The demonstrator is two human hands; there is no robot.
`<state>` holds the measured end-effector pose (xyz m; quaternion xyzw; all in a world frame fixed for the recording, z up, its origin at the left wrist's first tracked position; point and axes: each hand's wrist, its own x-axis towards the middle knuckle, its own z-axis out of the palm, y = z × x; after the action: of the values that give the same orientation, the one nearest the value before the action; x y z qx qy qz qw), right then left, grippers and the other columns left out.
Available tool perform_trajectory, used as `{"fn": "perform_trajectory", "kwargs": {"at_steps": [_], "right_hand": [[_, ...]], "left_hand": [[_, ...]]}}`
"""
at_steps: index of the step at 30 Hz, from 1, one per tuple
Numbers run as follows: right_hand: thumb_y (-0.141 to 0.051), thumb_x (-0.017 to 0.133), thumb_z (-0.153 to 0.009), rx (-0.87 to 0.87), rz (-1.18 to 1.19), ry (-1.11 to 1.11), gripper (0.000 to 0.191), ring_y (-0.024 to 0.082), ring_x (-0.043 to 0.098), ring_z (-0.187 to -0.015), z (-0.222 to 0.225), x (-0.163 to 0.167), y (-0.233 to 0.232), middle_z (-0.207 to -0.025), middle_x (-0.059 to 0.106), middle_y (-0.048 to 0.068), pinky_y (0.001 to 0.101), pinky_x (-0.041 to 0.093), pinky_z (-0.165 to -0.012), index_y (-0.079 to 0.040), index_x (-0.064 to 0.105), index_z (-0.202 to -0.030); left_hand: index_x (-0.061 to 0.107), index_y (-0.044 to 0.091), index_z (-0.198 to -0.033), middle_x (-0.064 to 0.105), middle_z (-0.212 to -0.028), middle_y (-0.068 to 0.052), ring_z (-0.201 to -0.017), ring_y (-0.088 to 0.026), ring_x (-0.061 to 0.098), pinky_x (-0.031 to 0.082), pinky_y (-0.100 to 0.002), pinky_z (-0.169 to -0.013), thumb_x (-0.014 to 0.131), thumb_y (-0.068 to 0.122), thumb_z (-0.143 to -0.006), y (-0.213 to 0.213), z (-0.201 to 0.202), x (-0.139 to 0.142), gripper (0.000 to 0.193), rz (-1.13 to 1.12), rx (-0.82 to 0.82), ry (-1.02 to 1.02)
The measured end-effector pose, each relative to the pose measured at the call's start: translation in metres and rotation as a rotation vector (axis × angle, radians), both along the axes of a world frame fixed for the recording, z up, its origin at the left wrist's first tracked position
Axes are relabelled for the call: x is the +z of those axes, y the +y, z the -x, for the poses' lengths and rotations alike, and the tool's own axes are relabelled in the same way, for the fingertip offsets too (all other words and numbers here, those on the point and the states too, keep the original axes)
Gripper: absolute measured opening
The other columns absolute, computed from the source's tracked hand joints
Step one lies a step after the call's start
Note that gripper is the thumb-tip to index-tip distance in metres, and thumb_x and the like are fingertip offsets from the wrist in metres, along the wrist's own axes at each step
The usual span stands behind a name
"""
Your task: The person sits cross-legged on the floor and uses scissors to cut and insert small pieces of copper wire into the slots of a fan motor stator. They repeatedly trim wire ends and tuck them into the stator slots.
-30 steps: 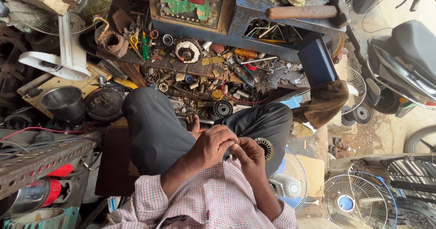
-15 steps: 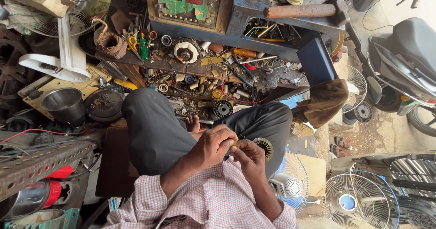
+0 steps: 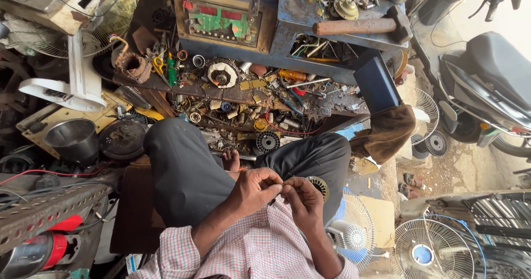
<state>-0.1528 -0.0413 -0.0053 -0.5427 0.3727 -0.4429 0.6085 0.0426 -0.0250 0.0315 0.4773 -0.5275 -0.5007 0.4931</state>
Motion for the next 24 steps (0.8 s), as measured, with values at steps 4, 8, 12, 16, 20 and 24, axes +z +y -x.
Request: {"fn": "perform_trajectory", "kwargs": {"at_steps": [4,8,12,16,20,24], "right_hand": [[-0.007,0.064,-0.102,0.051,0.074,0.062,0.01,0.011,0.068,-0.075,0.002,0.0,0.001,-0.088,0.071,0.005,0.0237,0.058,-0.065,0.0,0.068,-0.108],[-0.008,0.064,-0.101,0.092,-0.083,-0.097,0.013,0.015,0.071,-0.073,0.001,0.0,-0.001,-0.089,0.072,0.008,0.0284,0.062,-0.06,0.003,0.068,-0.107],[-0.006,0.066,-0.099,0.077,-0.204,-0.125,0.016,0.018,0.073,-0.069,0.005,0.002,-0.002,-0.086,0.074,0.014,0.0313,0.064,-0.059,0.007,0.07,-0.107],[-0.005,0.065,-0.098,0.042,-0.207,-0.078,0.015,0.019,0.075,-0.072,0.004,0.01,0.0,-0.088,0.075,0.015,0.0314,0.065,-0.059,0.007,0.069,-0.107],[-0.001,0.063,-0.097,-0.039,-0.094,0.076,0.014,0.017,0.075,-0.072,0.001,0.024,0.007,-0.088,0.074,0.012,0.0293,0.064,-0.059,0.008,0.068,-0.106],[0.002,0.062,-0.101,-0.061,-0.028,0.105,0.011,0.015,0.071,-0.073,0.004,0.035,0.011,-0.087,0.072,0.01,0.0268,0.061,-0.061,0.009,0.068,-0.105]], "left_hand": [[0.07,0.0,-0.087,0.075,-0.076,-0.007,-0.066,-0.012,0.074,0.061,-0.025,-0.058,0.074,0.003,-0.086,0.001,-0.002,0.002,0.006,0.099,-0.036,-0.074],[0.068,0.001,-0.083,0.07,-0.07,-0.008,-0.061,-0.015,0.07,0.056,-0.028,-0.053,0.076,0.002,-0.082,0.002,-0.001,0.006,0.008,0.369,0.047,-0.28],[0.07,0.001,-0.086,0.069,-0.071,-0.01,-0.061,-0.018,0.07,0.056,-0.028,-0.052,0.075,0.001,-0.084,0.004,0.002,0.007,0.006,0.418,0.066,-0.37],[0.073,0.001,-0.086,0.073,-0.075,-0.009,-0.062,-0.017,0.072,0.058,-0.027,-0.055,0.078,0.006,-0.085,0.002,0.0,0.004,0.007,0.307,0.018,-0.224],[0.077,0.001,-0.09,0.077,-0.081,-0.01,-0.066,-0.018,0.074,0.059,-0.027,-0.059,0.08,0.009,-0.085,-0.002,0.0,0.001,0.01,0.156,0.009,-0.069],[0.076,0.0,-0.094,0.077,-0.088,-0.01,-0.077,-0.02,0.075,0.058,-0.031,-0.07,0.08,0.006,-0.083,-0.001,0.006,0.002,0.013,0.327,0.04,-0.192]]}}
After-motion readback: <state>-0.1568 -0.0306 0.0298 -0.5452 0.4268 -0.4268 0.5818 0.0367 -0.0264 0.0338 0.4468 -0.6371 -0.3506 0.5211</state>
